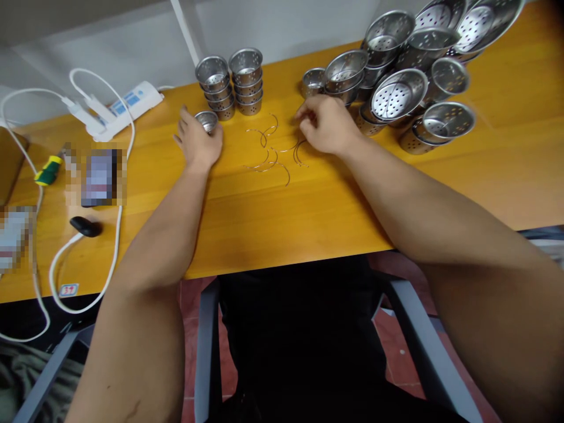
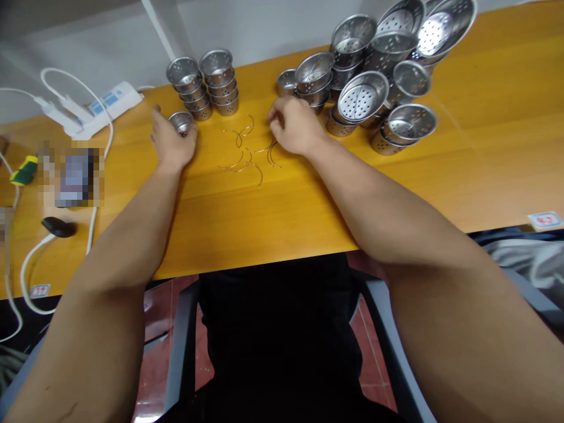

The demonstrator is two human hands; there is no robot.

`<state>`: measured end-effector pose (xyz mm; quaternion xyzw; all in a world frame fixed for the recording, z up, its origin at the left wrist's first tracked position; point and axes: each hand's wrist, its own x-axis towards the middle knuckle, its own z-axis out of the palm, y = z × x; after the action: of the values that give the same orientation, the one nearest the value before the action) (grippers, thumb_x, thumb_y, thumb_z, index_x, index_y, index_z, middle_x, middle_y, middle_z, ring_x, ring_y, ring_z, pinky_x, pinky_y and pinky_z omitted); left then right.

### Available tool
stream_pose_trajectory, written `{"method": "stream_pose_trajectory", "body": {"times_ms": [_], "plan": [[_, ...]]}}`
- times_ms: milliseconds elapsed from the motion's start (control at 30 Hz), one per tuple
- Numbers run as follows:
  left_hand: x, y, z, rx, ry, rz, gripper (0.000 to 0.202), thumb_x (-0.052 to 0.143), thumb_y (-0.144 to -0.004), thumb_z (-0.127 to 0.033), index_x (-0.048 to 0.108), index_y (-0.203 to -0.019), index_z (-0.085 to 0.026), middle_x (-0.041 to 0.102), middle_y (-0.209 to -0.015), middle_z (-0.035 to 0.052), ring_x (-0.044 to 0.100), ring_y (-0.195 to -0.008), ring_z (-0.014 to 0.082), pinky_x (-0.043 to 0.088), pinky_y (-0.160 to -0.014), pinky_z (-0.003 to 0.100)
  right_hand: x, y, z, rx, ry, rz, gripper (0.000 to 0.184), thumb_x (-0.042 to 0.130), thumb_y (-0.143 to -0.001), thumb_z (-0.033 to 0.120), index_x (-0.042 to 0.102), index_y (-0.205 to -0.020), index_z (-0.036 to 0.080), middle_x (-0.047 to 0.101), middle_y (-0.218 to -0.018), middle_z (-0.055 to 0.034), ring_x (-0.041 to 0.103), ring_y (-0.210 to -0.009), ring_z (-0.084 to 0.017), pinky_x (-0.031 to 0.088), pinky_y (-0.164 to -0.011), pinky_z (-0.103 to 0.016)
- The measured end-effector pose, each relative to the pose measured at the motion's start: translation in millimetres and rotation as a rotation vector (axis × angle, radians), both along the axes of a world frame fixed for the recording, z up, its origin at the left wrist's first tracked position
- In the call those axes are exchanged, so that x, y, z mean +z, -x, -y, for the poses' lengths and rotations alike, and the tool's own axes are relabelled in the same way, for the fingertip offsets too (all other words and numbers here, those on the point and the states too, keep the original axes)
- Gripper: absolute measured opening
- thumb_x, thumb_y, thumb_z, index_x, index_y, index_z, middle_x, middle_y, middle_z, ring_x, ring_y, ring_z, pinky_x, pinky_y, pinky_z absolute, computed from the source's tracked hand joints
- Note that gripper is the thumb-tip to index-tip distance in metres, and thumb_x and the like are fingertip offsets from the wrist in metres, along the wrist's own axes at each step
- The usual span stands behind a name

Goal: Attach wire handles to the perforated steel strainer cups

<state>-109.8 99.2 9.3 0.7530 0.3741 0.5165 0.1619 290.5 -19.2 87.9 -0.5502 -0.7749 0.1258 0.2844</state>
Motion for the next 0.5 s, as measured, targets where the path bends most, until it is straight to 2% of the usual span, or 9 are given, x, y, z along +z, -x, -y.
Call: {"method": "stream_pose_trajectory", "body": {"times_ms": [100,233,333,400,500], "plan": [[-5.8,7.0,-5.6,0.052,0.088,0.071,0.058,0.095,-0.095,-0.075,0.061,-0.127,-0.039,0.087,-0.133,0.0045,0.032,-0.188,0.0277,0.012,-0.142,0.068,15.3,4.9,10.5,-0.076,0.036,0.073,0.014,0.073,-0.113,0.049,0.081,-0.116,0.038,0.089,-0.134,-0.0053,0.078,-0.128,-0.043,0.063,-0.118,-0.064],[-1.5,2.9,-2.7,0.182,0.005,0.027,0.075,0.093,-0.099,-0.079,0.052,-0.148,-0.039,0.075,-0.152,0.0045,0.034,-0.18,0.0295,0.018,-0.145,0.065,20.4,4.2,14.1,-0.092,0.032,0.172,0.005,0.076,-0.111,0.032,0.079,-0.113,0.028,0.089,-0.128,-0.0146,0.081,-0.126,-0.047,0.063,-0.117,-0.066],[11.5,-20.2,14.5,0.252,-0.079,0.088,0.09,0.096,-0.1,-0.077,0.04,-0.158,-0.037,0.06,-0.166,0.0065,0.043,-0.162,0.0298,0.026,-0.145,0.063,10.2,5.1,9.9,0.029,0.055,0.08,0.01,0.079,-0.113,0.035,0.077,-0.11,0.025,0.088,-0.109,-0.0137,0.083,-0.114,-0.041,0.066,-0.11,-0.062],[20.7,-39.8,28.9,0.197,-0.124,0.099,0.096,0.101,-0.095,-0.074,0.038,-0.16,-0.042,0.057,-0.169,0.007,0.052,-0.154,0.0327,0.037,-0.143,0.062,1.2,9.9,7.2,0.127,0.121,-0.07,0.018,0.078,-0.113,0.043,0.075,-0.111,0.025,0.086,-0.098,-0.0109,0.084,-0.1,-0.038,0.07,-0.099,-0.06],[28.5,-62.2,46.0,0.041,-0.129,-0.006,0.1,0.099,-0.092,-0.078,0.042,-0.166,-0.045,0.061,-0.168,0.0098,0.059,-0.158,0.039,0.05,-0.139,0.062,-5.7,19.8,7.2,0.249,0.199,-0.326,0.025,0.075,-0.11,0.053,0.071,-0.114,0.028,0.085,-0.104,-0.0101,0.085,-0.088,-0.036,0.073,-0.085,-0.058]]}}
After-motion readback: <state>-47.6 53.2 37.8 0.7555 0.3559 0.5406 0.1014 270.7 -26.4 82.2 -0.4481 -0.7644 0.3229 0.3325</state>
